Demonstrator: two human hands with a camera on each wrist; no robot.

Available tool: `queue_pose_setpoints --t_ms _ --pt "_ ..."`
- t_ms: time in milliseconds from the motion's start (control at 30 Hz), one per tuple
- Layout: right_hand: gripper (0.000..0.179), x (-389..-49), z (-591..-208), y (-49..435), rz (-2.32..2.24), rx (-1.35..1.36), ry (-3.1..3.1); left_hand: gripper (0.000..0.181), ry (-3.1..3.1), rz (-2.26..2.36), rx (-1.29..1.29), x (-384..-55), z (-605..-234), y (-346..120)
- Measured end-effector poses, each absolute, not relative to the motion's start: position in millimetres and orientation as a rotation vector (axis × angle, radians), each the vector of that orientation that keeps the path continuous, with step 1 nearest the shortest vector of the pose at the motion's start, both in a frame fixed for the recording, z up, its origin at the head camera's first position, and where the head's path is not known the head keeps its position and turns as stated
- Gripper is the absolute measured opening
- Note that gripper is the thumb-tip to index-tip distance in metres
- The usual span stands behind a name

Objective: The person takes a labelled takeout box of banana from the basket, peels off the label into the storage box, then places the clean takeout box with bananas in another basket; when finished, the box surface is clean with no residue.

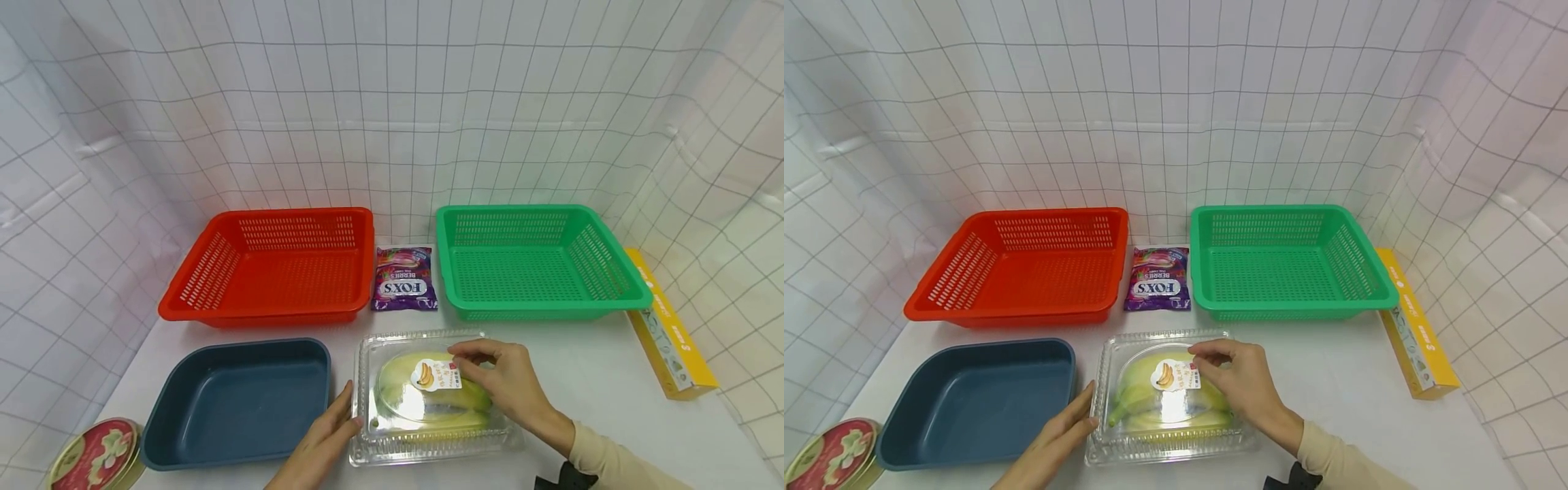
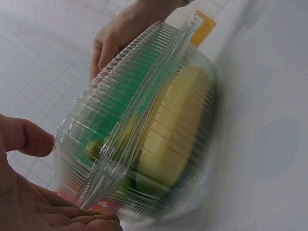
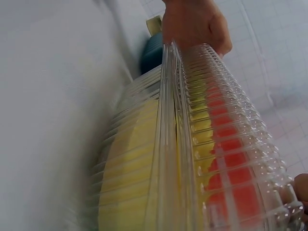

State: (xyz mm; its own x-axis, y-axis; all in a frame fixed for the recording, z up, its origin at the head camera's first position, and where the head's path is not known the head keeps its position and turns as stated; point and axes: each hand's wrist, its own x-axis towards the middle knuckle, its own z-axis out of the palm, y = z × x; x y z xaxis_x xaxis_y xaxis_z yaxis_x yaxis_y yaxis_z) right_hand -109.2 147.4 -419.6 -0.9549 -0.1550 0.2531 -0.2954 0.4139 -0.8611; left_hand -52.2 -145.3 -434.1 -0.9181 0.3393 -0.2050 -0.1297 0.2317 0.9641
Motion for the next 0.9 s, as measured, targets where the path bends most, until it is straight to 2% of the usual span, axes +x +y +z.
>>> queue_pose_setpoints --t_ms 600,900 --pt "0.013 -109.7 -419.3 151.8 1.931 0.363 -2.416 0.075 2.123 1.744 0.172 -51.4 -434.1 -145.2" --pt "0.012 -109.2 -417.7 152.9 1.886 0.410 -2.445 0.075 2.127 1.752 0.185 -51.1 -433.6 -145.0"
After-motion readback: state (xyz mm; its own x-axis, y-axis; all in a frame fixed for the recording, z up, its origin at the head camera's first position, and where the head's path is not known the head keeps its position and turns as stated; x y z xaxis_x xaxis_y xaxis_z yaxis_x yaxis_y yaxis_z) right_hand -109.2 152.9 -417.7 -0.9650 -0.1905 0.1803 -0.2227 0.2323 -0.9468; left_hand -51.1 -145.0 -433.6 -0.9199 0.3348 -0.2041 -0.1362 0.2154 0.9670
